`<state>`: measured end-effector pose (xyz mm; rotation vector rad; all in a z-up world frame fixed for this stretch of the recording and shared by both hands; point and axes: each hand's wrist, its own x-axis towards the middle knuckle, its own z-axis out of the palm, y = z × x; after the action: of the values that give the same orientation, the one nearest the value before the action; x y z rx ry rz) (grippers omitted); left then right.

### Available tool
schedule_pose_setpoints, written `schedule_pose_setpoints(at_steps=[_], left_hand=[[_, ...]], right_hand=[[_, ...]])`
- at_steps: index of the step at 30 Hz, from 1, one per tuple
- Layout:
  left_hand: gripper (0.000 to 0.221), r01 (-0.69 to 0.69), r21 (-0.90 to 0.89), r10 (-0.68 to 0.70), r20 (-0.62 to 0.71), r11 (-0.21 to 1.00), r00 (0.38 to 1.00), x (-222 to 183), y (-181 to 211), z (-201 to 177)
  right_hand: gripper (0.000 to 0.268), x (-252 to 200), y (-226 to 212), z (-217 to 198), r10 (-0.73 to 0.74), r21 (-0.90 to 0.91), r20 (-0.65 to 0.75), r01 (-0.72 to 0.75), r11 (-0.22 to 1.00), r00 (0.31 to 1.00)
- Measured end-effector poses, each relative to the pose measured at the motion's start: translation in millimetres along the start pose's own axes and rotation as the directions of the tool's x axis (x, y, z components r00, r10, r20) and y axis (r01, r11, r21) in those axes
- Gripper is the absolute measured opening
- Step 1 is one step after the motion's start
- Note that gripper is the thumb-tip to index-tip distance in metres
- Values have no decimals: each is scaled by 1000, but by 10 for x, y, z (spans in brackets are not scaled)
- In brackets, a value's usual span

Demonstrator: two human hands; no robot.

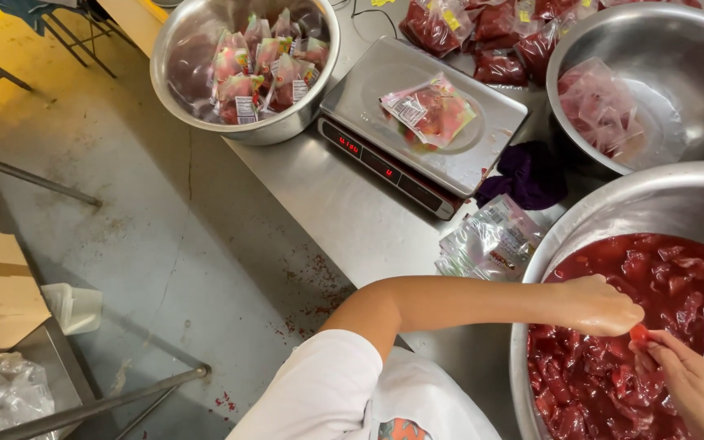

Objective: Scooping marinated meat into small plastic bags, weighing each portion on a digital scale, and placing the finished bags into a large metal bowl.

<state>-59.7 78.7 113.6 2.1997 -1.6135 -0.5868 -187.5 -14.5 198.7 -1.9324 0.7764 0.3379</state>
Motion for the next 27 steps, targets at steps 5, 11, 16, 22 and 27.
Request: schedule_pose_setpoints(at_steps=[5,11,16,22,27], left_hand=[[23,-40,-13,39,-92,999,995,108,-49,195],[20,-58,-47,54,-80,997,995,61,77,210],[23,-72,-126,58,-108,989,992,4,109,105],[24,-47,70,62,-223,996,973,-25,36,-7],[23,-63,147,84,-139,987,987,112,76,193]], right_hand=[[30,115,318,-59,-65,37,-30,67,997,997],[38,75,574,-98,-40,130,-88,51,990,995],[35,175,1217,-315,-136,233,-121,161,959,983],[29,8,1323,-593,72,57,-209,-61,997,975],[31,-237,819,-414,140,-210,-216,-186,960,966]])
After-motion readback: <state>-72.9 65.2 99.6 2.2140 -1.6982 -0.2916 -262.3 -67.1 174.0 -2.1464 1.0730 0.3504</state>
